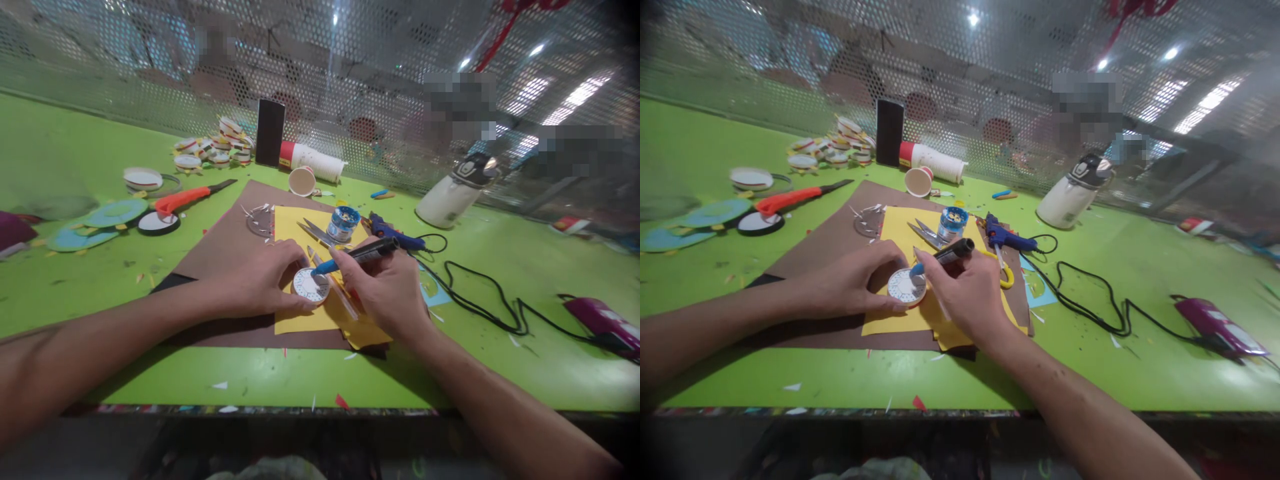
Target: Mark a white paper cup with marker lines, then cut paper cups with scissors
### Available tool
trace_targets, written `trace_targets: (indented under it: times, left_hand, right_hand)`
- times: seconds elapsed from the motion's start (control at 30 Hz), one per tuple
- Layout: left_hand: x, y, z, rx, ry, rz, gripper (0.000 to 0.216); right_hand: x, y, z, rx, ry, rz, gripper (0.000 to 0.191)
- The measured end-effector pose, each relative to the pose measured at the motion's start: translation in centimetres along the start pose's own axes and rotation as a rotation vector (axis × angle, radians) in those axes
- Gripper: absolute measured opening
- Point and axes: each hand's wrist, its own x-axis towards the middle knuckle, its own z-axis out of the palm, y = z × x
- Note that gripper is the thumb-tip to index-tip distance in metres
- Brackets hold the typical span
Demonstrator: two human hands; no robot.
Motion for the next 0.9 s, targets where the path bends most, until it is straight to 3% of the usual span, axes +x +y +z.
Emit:
trace_targets:
  times: [0.1,0.2,0.37,0.9]
  left_hand:
    - [0.0,0.0,0.0,0.003,-0.003,0.004,0.041]
    - [0.0,-0.2,0.0,0.002,-0.005,0.012,0.041]
    - [-0.1,-0.4,0.1,-0.016,-0.006,0.006,0.043]
    - [0.0,-0.2,0.1,-0.025,0.018,0.036,0.039]
  right_hand:
    - [-0.1,-0.3,-0.6,-0.053,0.081,-0.066,0.033]
    - [-0.2,-0.7,-1.1,-0.148,0.036,-0.075,0.033]
    - [-0.1,-0.6,-0.7,-0.094,0.113,-0.162,0.033]
    - [-0.5,0.1,0.1,-0.024,-0.034,-0.142,0.026]
